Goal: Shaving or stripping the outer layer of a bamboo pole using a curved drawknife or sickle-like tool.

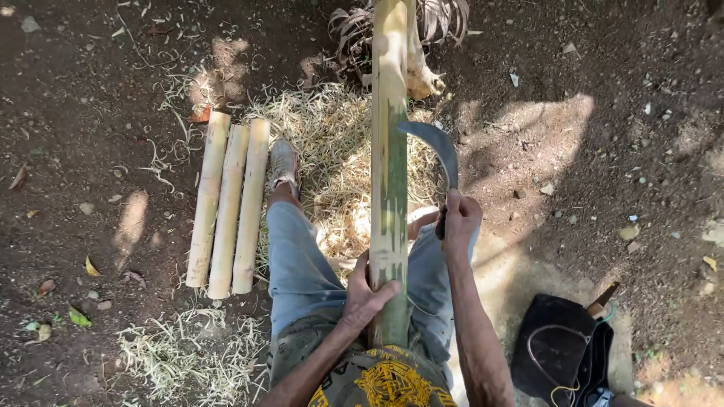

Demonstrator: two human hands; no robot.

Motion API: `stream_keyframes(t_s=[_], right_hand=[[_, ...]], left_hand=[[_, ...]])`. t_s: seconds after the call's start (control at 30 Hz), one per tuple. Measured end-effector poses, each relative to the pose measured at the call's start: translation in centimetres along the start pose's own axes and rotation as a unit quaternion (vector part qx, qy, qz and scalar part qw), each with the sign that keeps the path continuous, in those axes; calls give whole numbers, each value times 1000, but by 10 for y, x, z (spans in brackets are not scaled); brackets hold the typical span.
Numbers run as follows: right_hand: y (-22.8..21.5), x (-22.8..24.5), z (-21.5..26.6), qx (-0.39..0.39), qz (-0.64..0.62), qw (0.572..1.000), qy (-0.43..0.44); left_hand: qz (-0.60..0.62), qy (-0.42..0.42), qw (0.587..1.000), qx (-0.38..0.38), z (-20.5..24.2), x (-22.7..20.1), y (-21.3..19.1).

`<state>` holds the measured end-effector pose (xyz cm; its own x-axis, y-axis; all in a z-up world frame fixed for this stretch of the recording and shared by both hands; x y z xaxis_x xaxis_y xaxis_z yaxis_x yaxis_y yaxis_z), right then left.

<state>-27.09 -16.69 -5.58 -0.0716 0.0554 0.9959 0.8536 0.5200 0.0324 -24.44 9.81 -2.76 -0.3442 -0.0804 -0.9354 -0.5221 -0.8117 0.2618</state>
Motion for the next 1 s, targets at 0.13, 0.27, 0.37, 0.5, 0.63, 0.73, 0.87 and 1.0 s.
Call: stream_keyframes(t_s=[0.13, 0.27, 0.37, 0.5, 0.63, 0.73, 0.87, 1.0], right_hand=[[27, 45, -22, -31, 129, 989, 65], [46, 46, -60, -28, 372, 928, -22], [60, 37, -87, -5, 373, 924, -82], [75, 39, -98, 20, 387, 914, -121], [78, 35, -102, 22, 390, 913, -116], [78, 35, -101, 20, 395, 913, -101], [86, 41, -114, 4, 404, 904, -138], [97, 25, -145, 62, 422, 889, -168]], left_hand=[[-20, -34, 999, 23, -12, 3, -5], [-208, 64, 975, -35, -43, -15, -25], [-283, 112, 948, -99, -73, -57, -28], [-340, 136, 927, -80, -105, -79, -17], [-320, 75, 944, -28, -107, -72, 3], [-266, -5, 964, -27, -102, -62, 7], [-315, 7, 947, -55, -118, -50, -8], [-407, 198, 881, -137, -164, -77, -39]])
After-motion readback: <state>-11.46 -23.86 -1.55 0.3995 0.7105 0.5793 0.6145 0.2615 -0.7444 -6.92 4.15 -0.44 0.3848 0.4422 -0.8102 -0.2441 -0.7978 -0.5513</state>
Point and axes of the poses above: each hand's wrist, its own z-axis away from the middle knuckle, its own y-axis out of the palm, x = y × z, the point moved 6 cm from there along -z, towards the middle knuckle, and after that the axes turned 3 degrees about -x, right-handed, at the moved point
